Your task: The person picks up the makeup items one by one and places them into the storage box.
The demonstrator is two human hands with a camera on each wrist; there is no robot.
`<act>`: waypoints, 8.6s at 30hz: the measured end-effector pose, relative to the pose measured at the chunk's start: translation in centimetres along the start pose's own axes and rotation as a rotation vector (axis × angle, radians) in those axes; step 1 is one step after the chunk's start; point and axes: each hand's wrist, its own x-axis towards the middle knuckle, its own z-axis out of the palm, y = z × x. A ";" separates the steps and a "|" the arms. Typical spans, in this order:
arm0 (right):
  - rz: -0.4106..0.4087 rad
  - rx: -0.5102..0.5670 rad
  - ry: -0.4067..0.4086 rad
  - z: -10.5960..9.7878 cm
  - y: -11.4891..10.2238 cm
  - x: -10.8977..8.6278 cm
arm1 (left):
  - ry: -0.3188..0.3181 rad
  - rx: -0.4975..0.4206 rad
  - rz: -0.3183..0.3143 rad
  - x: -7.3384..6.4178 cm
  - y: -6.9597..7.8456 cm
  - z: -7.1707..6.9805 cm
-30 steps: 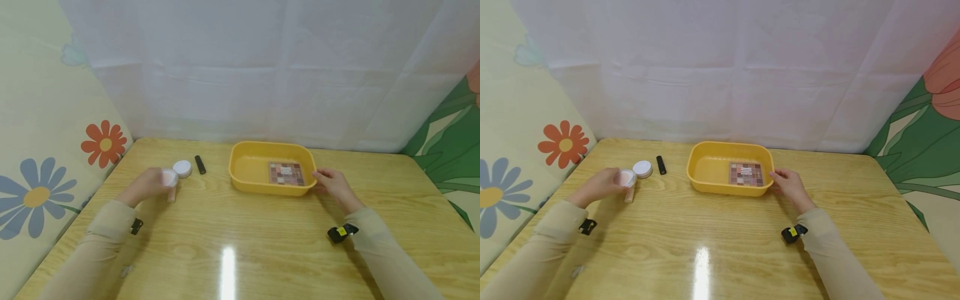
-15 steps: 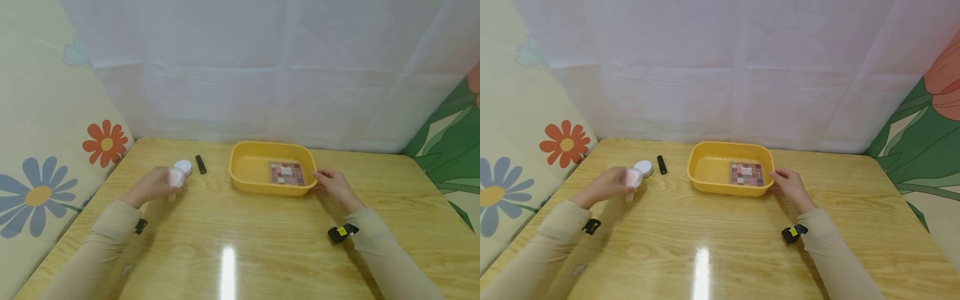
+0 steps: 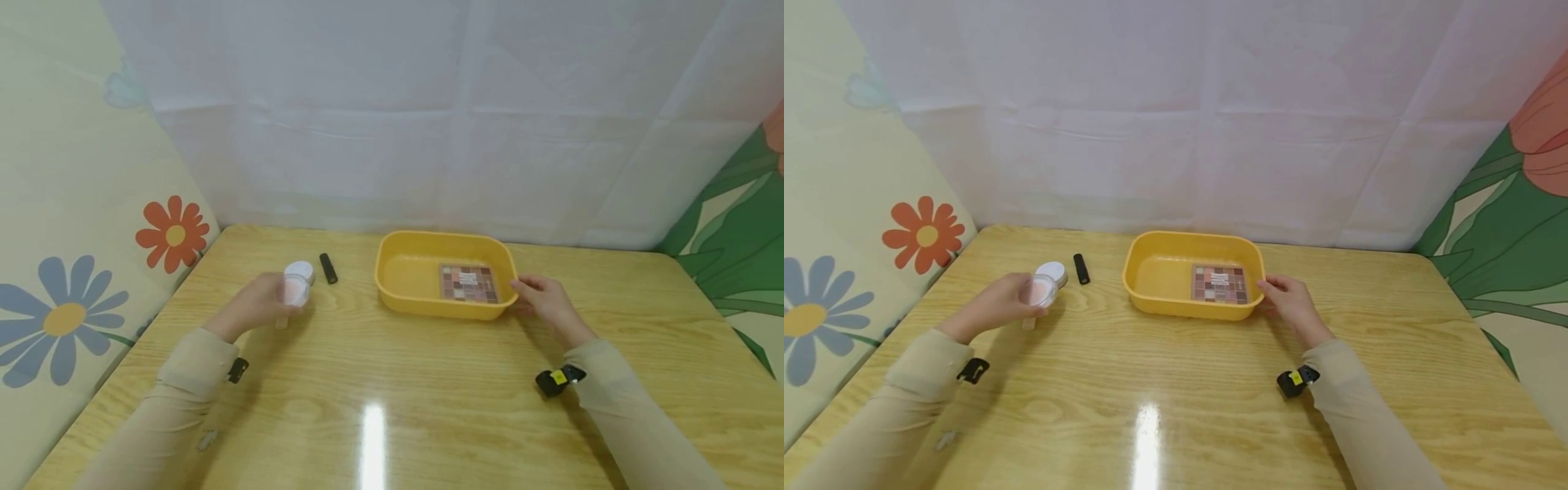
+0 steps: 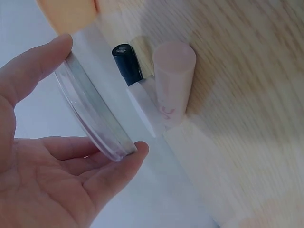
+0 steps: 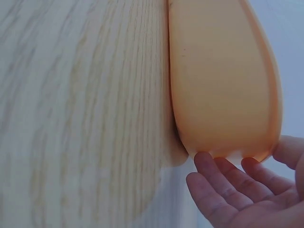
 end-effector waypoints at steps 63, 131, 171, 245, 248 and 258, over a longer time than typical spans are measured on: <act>-0.025 0.026 -0.004 -0.1 0.1 0.1 | -0.015 0.117 0.201 1.3 4.7 2.3; -0.024 -0.007 -0.011 -0.2 0.2 0.0 | -0.090 0.144 0.259 5.5 10.2 3.9; -0.008 -0.030 -0.021 -0.5 0.1 0.3 | -0.239 0.486 0.355 11.7 14.7 5.4; -0.036 0.019 -0.029 -0.1 0.3 0.1 | -0.623 0.735 0.364 13.2 17.3 8.7; -0.030 0.020 -0.028 -0.1 0.3 0.1 | -0.607 0.675 0.349 13.3 17.0 8.7; -0.005 0.010 -0.031 -0.1 0.2 0.0 | -0.513 0.478 0.320 13.9 16.0 7.1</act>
